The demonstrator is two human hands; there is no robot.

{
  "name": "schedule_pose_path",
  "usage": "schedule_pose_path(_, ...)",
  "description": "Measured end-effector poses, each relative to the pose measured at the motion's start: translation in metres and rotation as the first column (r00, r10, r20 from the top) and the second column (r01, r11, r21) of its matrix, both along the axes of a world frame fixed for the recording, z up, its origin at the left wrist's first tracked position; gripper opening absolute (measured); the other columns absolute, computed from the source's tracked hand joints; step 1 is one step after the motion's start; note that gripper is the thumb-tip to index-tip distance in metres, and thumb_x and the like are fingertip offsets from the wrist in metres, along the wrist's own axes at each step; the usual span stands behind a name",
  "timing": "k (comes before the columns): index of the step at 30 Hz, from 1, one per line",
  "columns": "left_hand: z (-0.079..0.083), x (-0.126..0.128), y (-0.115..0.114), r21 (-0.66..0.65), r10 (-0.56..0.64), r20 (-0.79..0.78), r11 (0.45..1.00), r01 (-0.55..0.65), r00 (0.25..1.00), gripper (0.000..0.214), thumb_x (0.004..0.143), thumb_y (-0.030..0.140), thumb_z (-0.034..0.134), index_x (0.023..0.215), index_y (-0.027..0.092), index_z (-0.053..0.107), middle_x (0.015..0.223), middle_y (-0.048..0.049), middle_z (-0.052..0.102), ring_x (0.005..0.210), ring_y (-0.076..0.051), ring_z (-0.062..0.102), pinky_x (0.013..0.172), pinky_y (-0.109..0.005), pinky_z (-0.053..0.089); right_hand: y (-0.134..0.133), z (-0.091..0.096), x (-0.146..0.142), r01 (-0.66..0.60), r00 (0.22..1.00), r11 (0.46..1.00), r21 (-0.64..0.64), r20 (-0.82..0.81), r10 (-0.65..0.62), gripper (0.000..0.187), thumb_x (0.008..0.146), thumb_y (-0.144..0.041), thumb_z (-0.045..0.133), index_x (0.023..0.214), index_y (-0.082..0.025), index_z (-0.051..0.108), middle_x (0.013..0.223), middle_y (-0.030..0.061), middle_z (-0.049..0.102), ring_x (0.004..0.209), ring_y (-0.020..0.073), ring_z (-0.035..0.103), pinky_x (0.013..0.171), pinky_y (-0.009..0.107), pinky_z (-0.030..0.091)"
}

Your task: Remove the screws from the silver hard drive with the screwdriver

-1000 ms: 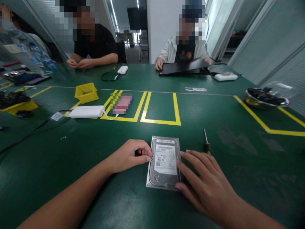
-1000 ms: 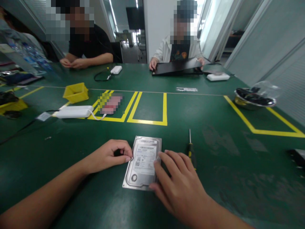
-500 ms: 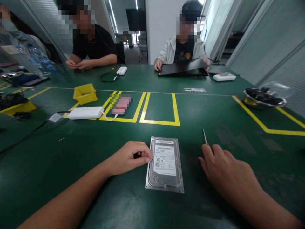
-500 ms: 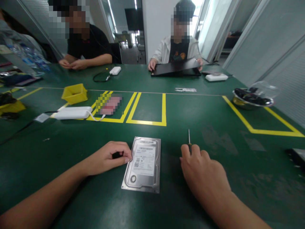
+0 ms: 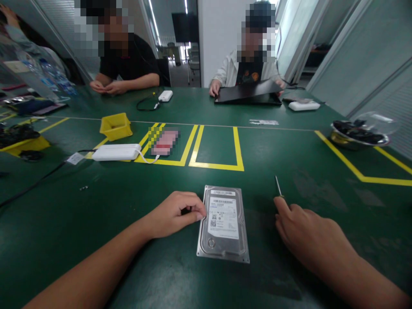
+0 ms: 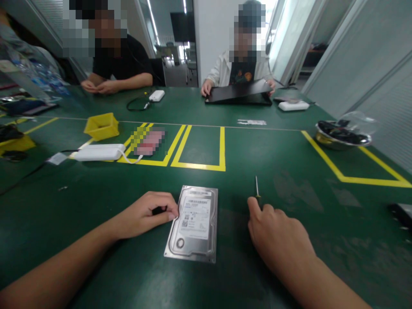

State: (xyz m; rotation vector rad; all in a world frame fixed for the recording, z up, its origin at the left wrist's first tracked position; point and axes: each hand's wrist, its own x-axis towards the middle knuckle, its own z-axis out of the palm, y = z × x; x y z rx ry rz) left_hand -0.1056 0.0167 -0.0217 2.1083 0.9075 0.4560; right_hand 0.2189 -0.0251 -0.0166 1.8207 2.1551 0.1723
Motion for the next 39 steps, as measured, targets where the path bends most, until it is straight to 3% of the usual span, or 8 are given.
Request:
schedule_pose_path(7,0.000,0.001,0.000,0.027,0.014,0.030,1.000,-0.014,0.999,0.014,0.094,0.022,0.058,0.091,0.017,0.071,0.089,-0.0030,0.068,0.083,-0.013,0.063,0.075,-0.025,0.046,0.000,0.001,-0.002,-0.003,1.000,1.000,-0.013,0.020,0.003,0.024,0.100,-0.024,0.039,0.118,-0.019,0.054,0.080,0.0059,0.062,0.069,0.0272,0.070,0.047,0.033,0.045)
schedule_pose_path(13,0.001,0.003,-0.002,-0.036,0.067,0.022,0.997,-0.066,0.998,0.011,0.091,0.021,0.061,0.091,0.016,0.071,0.084,-0.0014,0.066,0.070,-0.010,0.057,0.064,-0.022,0.043,0.001,0.005,-0.008,0.011,0.999,0.998,-0.054,0.047,-0.009,0.027,0.100,-0.025,0.040,0.121,-0.018,0.055,0.085,0.0079,0.062,0.073,0.0285,0.070,0.050,0.035,0.051)
schedule_pose_path(21,-0.001,0.002,0.000,-0.049,0.041,0.023,0.998,-0.040,0.999,0.011,0.092,0.022,0.059,0.089,0.016,0.068,0.083,-0.0005,0.063,0.070,-0.010,0.054,0.064,-0.022,0.041,-0.001,0.002,-0.007,-0.025,0.997,1.000,-0.003,0.070,0.025,0.024,0.099,-0.023,0.041,0.116,-0.017,0.057,0.080,0.0070,0.060,0.066,0.0271,0.068,0.047,0.034,0.050)
schedule_pose_path(31,0.000,0.003,-0.001,0.010,0.001,0.015,1.000,-0.001,1.000,0.009,0.094,0.018,0.055,0.090,0.016,0.064,0.083,0.0008,0.059,0.072,-0.010,0.053,0.067,-0.022,0.040,0.000,0.004,-0.004,-0.025,0.998,0.999,0.036,0.063,0.023,0.021,0.098,-0.025,0.048,0.115,-0.021,0.058,0.080,0.0051,0.060,0.070,0.0256,0.067,0.046,0.028,0.035)
schedule_pose_path(39,-0.002,0.002,-0.004,0.008,0.014,0.008,1.000,-0.014,1.000,0.008,0.094,0.017,0.054,0.088,0.016,0.060,0.081,0.0012,0.057,0.071,-0.010,0.051,0.066,-0.022,0.039,0.005,0.019,0.000,-0.071,0.997,0.953,0.294,0.062,0.055,0.026,0.096,-0.034,0.053,0.119,-0.022,0.059,0.077,0.0019,0.055,0.067,0.0216,0.064,0.047,0.025,0.021)
